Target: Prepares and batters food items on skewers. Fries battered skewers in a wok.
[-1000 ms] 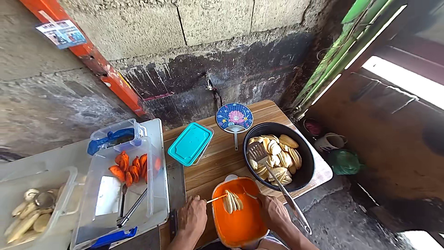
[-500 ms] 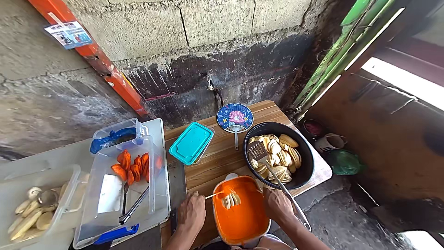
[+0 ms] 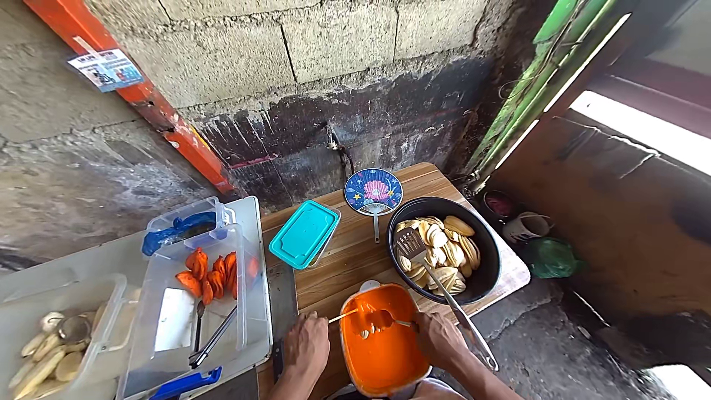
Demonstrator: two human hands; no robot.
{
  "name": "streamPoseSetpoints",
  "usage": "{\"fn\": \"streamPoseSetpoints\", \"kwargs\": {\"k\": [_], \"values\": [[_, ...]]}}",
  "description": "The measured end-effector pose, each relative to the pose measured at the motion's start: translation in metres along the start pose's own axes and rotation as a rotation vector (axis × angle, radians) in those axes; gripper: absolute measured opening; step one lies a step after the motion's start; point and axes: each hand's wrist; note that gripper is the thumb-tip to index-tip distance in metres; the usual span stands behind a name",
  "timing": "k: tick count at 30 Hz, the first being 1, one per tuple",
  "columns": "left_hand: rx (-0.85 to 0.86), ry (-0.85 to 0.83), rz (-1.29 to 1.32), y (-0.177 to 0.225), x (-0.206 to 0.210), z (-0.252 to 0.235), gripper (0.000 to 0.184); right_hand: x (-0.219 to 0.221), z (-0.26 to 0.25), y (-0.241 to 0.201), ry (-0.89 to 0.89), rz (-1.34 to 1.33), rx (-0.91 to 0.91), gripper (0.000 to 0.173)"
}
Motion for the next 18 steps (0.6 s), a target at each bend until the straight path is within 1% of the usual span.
{"fn": "streamPoseSetpoints", "kwargs": {"k": [1,5,6,9,10,12,14,16,18], "values": [[0.000,0.008,0.001,0.000,0.001,0.000,0.033,0.000,0.004,0.000,0.007,-0.007,-0.003,0.034],[0.004,0.020,0.012,0.001,0.002,0.001,0.033,-0.001,0.014,-0.004,0.006,0.059,0.183,0.032],[0.004,0.020,0.009,0.001,0.002,0.001,0.033,0.001,0.014,-0.004,-0.010,0.059,0.169,0.032],[-0.007,0.016,0.002,0.002,0.002,0.002,0.033,0.014,0.012,0.004,-0.023,0.003,0.014,0.033],[-0.014,0.003,0.010,0.001,0.000,0.002,0.033,0.015,0.013,0.006,-0.008,-0.009,0.006,0.034],[-0.031,-0.068,0.046,0.002,-0.009,0.000,0.034,0.013,0.015,0.010,0.015,0.009,0.089,0.033],[-0.046,-0.176,0.108,0.002,-0.020,-0.004,0.042,0.010,0.015,0.013,0.008,0.047,0.171,0.032],[-0.060,-0.283,0.165,0.002,-0.028,-0.013,0.055,0.011,0.012,0.016,-0.019,0.045,0.137,0.032],[-0.066,-0.368,0.197,0.003,-0.031,-0.029,0.058,0.012,0.012,0.020,-0.023,0.011,0.046,0.033]]}}
Point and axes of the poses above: each hand's wrist, its own z-axis away from the middle knuckle, its own x-axis out of the palm, y = z × x, and after that the axes turned 3 degrees about -y, right-handed
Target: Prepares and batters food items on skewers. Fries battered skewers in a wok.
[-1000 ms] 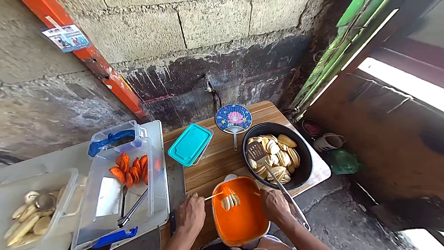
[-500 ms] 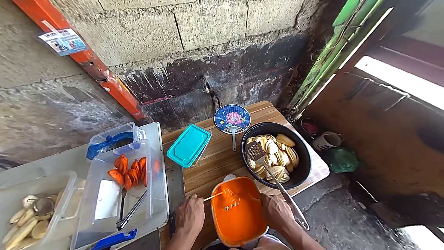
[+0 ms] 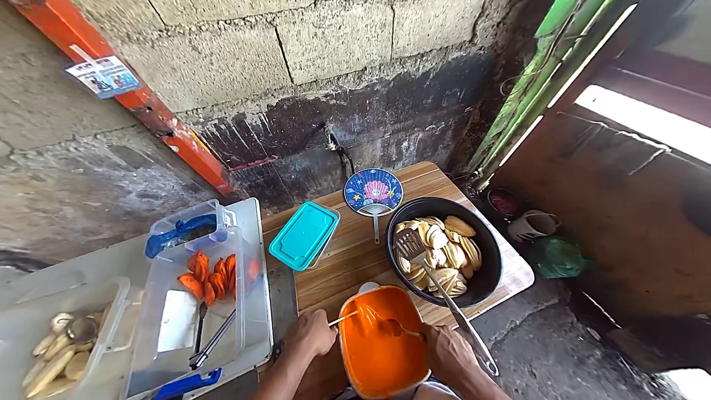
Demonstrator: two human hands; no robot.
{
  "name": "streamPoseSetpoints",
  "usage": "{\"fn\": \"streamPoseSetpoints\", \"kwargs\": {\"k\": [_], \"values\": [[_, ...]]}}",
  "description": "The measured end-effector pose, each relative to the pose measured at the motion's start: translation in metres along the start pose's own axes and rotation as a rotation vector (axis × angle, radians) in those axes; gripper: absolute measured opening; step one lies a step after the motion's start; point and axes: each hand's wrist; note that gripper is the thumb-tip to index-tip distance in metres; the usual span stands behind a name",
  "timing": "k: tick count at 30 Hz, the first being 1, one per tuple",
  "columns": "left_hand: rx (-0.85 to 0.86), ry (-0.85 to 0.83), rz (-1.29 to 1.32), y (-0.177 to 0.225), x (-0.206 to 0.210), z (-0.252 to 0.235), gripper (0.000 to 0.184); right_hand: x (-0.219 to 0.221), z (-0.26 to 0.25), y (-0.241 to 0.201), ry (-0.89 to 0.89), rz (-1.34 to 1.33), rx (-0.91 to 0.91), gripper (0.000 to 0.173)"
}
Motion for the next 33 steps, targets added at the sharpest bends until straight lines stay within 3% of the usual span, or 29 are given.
{"fn": "streamPoseSetpoints", "kwargs": {"k": [3,7,11,15,18,22,25,28,33], "values": [[-0.025,-0.113,0.153,0.003,-0.003,-0.029,0.053,-0.005,0.000,0.003,0.050,-0.024,-0.013,0.034],[-0.036,-0.196,0.520,0.004,0.010,-0.042,0.032,-0.015,-0.022,0.001,0.107,-0.005,-0.033,0.035],[0.059,-0.065,0.611,-0.001,0.052,-0.037,0.031,-0.017,-0.048,-0.005,0.182,0.016,-0.112,0.041],[0.229,0.080,0.739,-0.008,0.097,-0.027,0.029,-0.016,-0.043,-0.001,0.177,-0.023,-0.142,0.038],[0.396,0.217,0.826,-0.013,0.131,-0.020,0.029,0.004,-0.027,0.013,0.240,-0.196,-0.137,0.035],[0.571,0.294,0.793,-0.022,0.148,-0.015,0.031,0.048,0.021,0.023,0.638,-0.422,-0.285,0.027],[0.634,0.307,0.771,-0.030,0.148,-0.013,0.033,0.076,0.059,0.003,0.789,-0.360,-0.382,0.024],[0.688,0.314,0.751,-0.034,0.133,-0.006,0.031,0.110,0.064,-0.019,0.819,-0.242,-0.276,0.027],[0.705,0.315,0.653,-0.042,0.113,0.005,0.028,0.147,0.075,-0.054,1.028,-0.241,-0.127,0.029]]}}
Point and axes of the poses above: each hand's wrist, its own z-axis away from the middle knuckle, its own x-axis out of the palm, y = z × x, and after that the axes turned 3 degrees about -y, right-handed
